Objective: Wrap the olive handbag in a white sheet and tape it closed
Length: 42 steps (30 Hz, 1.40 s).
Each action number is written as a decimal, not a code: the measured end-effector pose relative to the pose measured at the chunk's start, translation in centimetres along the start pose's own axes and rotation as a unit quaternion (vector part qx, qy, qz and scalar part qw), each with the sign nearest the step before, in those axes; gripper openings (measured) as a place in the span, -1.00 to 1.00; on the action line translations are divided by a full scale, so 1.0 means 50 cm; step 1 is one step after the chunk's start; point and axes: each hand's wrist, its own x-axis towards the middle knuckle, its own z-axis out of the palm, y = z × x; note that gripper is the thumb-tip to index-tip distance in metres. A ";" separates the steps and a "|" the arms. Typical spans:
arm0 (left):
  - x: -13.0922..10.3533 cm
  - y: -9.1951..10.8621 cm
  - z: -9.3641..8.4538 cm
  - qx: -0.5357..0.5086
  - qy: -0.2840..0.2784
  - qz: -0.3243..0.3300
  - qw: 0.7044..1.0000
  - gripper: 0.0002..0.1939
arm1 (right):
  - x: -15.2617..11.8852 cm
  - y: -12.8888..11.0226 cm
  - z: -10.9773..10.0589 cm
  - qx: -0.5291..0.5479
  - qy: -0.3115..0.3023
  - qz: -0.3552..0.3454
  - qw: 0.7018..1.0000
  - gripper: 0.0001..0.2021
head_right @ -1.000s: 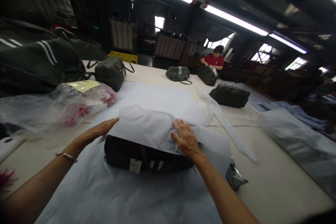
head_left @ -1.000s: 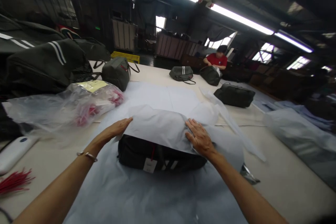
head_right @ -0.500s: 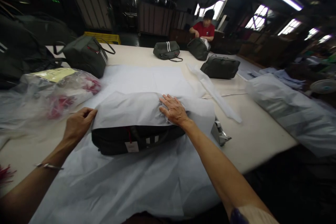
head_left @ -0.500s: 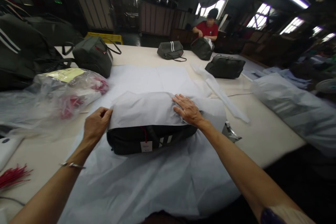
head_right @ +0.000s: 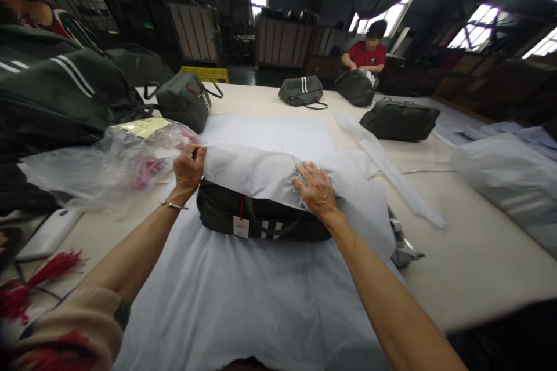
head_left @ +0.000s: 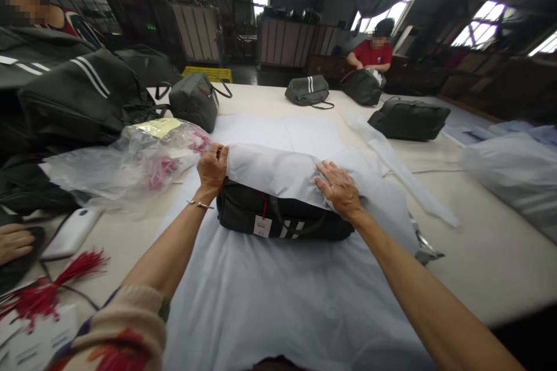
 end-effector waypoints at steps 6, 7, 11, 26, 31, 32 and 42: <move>0.018 -0.022 -0.146 -0.014 -0.142 0.091 0.986 -0.64 | -0.011 0.002 -0.007 0.011 -0.013 -0.019 1.000 -0.50; 0.016 -0.035 -0.167 -0.007 -0.167 0.100 0.981 -0.64 | -0.014 0.002 -0.010 0.009 -0.013 -0.026 1.000 -0.50; -0.008 -0.115 -0.206 0.150 -0.285 0.096 0.942 -0.62 | -0.029 -0.004 -0.022 -0.004 -0.017 -0.058 0.998 -0.49; -0.025 0.275 0.065 0.009 -0.394 0.541 0.743 -0.39 | -0.027 -0.019 -0.066 0.012 -0.103 -0.066 0.992 -0.44; -0.076 0.235 0.101 0.002 -0.425 0.525 0.737 -0.31 | -0.050 -0.026 -0.091 0.051 -0.063 -0.038 0.996 -0.31; -0.078 0.232 0.100 0.005 -0.422 0.526 0.738 -0.31 | -0.061 -0.029 -0.089 0.042 -0.032 -0.033 0.998 -0.31; -0.135 0.269 0.074 -0.053 -0.380 0.611 0.693 -0.35 | -0.094 -0.007 -0.013 -0.013 0.073 -0.111 0.991 -0.10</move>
